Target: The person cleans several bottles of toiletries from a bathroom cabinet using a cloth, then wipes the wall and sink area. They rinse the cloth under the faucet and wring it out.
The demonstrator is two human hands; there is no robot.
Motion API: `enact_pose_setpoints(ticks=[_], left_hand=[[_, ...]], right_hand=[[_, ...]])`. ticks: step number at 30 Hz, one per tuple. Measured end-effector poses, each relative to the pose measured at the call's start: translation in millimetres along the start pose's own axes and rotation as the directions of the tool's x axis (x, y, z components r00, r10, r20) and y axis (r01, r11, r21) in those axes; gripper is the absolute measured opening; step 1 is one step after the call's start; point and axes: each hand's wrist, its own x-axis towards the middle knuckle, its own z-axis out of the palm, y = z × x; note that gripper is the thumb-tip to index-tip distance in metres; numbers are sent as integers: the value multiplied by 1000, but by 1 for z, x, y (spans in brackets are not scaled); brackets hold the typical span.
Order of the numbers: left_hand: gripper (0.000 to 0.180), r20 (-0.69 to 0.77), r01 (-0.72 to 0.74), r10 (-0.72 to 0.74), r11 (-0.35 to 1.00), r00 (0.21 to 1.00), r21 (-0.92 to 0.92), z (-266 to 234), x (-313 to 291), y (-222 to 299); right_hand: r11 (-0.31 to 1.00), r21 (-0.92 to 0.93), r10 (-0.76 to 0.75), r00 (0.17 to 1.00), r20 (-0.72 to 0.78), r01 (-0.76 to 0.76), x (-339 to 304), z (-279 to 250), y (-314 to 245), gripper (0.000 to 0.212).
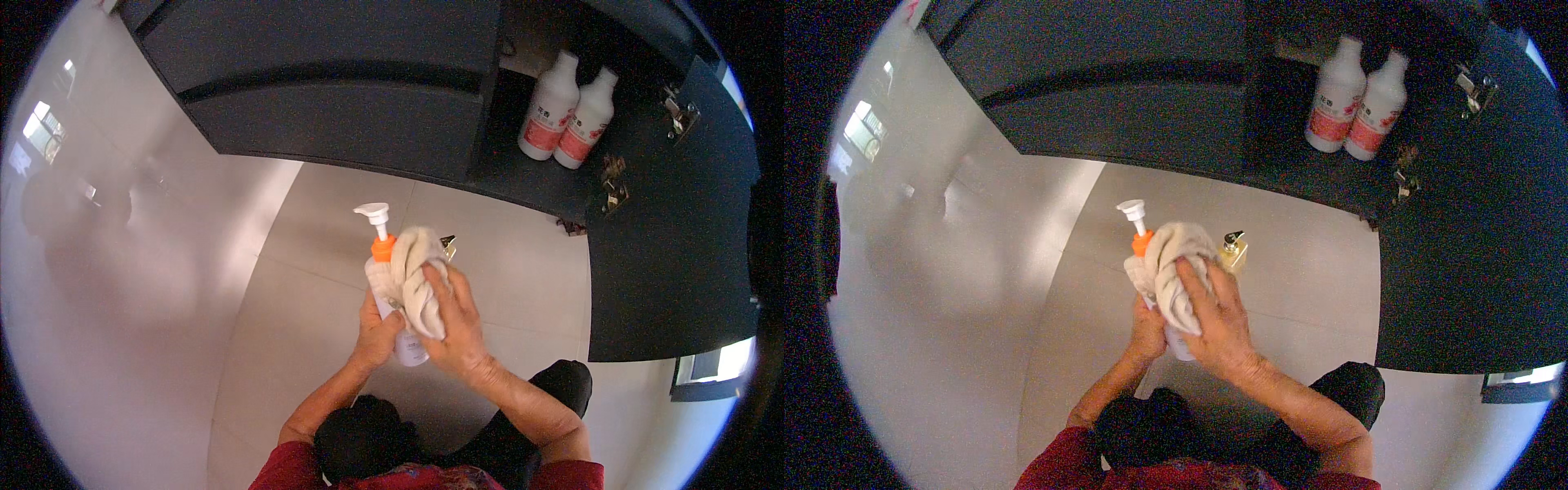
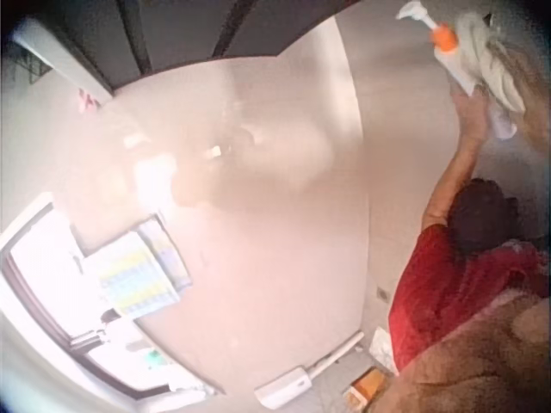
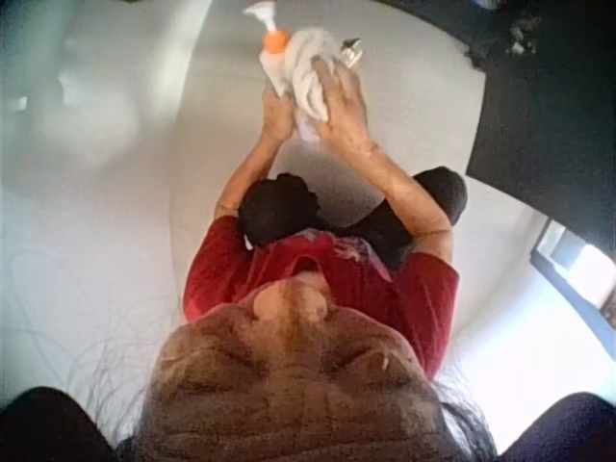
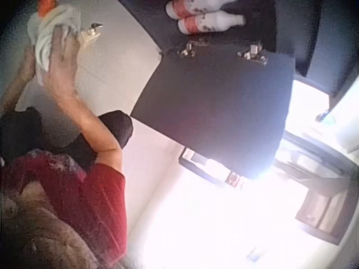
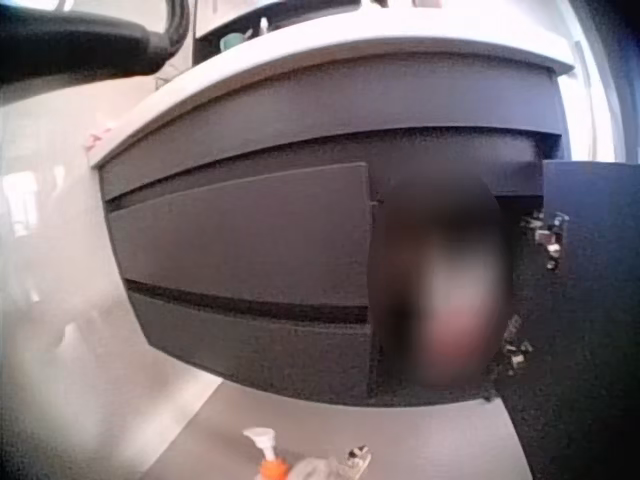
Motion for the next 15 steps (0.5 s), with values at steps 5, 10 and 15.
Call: enact_pose_setpoints(ticks=[5,10,15], left_hand=[[53,-31,-98,93,960,995,-262,-21,9,17],[57,-77,-140,122,944,990,-300,-38,16,17],[52,185,-159,212,950,960,-268,7,24,48]], right_hand=[[916,-346,-153,974,168,204,-37,22,-8,62],[932,-145,357,774,523,-332,-56,26,-4,48],[971,-206,236,584,776,-118,-73,18,-8,48]])
